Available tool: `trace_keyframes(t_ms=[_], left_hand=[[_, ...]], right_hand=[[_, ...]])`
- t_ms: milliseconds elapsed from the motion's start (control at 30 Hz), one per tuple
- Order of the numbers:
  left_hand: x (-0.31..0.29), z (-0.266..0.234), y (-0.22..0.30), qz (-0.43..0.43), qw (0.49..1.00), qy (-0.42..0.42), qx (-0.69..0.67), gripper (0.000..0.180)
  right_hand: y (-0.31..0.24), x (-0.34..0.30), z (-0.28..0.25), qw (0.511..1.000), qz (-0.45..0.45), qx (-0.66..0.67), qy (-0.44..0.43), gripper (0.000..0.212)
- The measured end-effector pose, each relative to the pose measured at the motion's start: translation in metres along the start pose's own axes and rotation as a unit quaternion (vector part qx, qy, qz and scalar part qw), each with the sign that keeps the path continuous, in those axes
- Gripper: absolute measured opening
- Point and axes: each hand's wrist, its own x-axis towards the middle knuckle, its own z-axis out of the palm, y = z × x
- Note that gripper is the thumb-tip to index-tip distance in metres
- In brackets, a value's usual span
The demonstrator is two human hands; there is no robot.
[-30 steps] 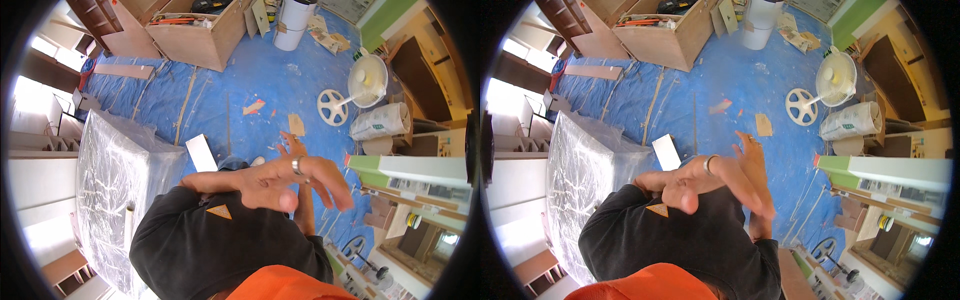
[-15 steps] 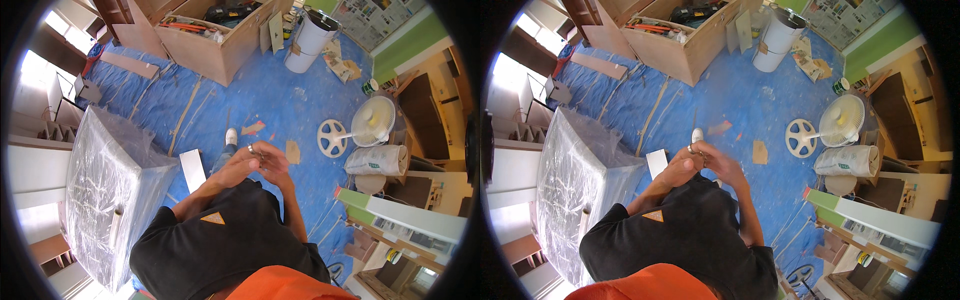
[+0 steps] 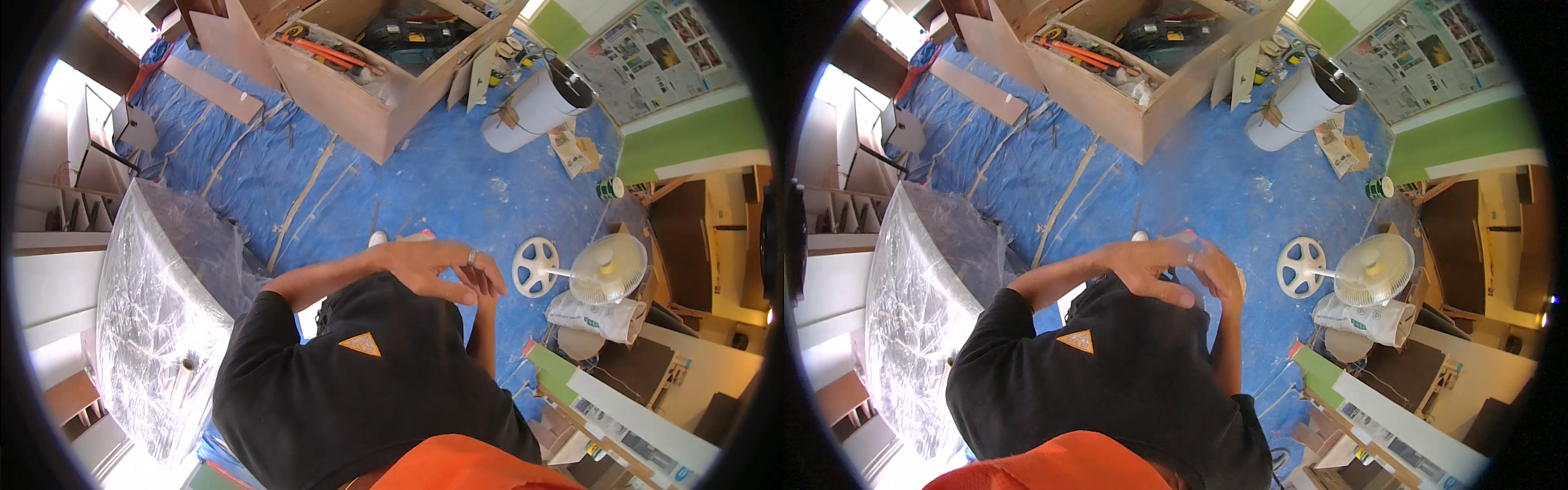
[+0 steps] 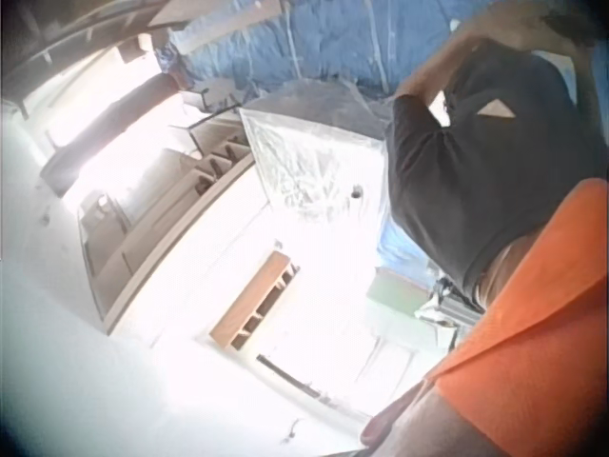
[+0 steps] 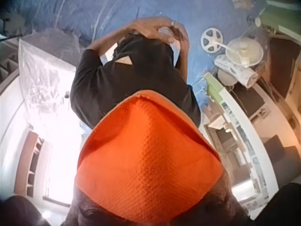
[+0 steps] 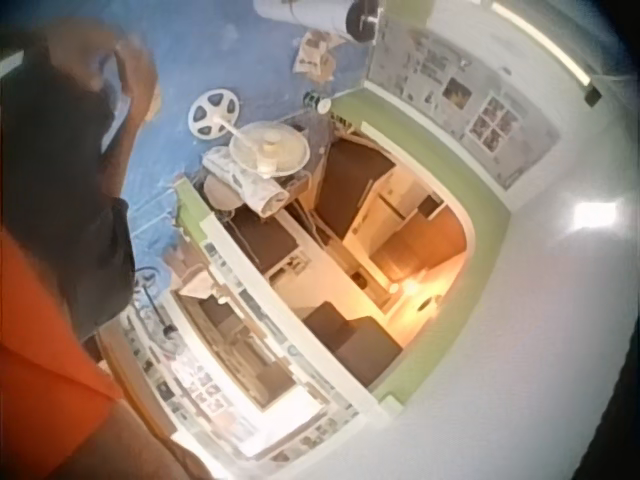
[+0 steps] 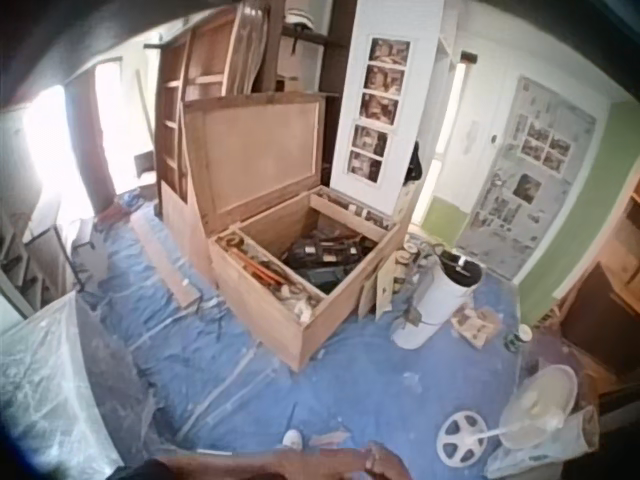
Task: The person moves a fan, retrieves a wooden panel, and attempts to fit it into a cabinet frame. They then walk back to the main room, pick up a power drill and a bag of hardware, and return to the cabinet area.
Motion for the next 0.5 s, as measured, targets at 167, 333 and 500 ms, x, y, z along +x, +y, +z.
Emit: trace_keyframes(t_ms=[167,333,500], left_hand=[[-0.03,-0.061,-0.005,0.004,0.997,0.078,0.026,0.04],[-0.055,-0.095,-0.039,-0.077,0.967,0.243,-0.005,0.037],[-0.077,-0.122,-0.068,-0.126,0.926,0.348,-0.072,0.037]], right_hand=[[-0.015,0.075,0.007,0.991,-0.032,-0.108,-0.071,0.043],[-0.02,0.152,0.029,0.982,-0.063,-0.079,-0.159,0.044],[-0.005,0.223,0.045,0.914,-0.018,0.263,-0.309,0.048]])
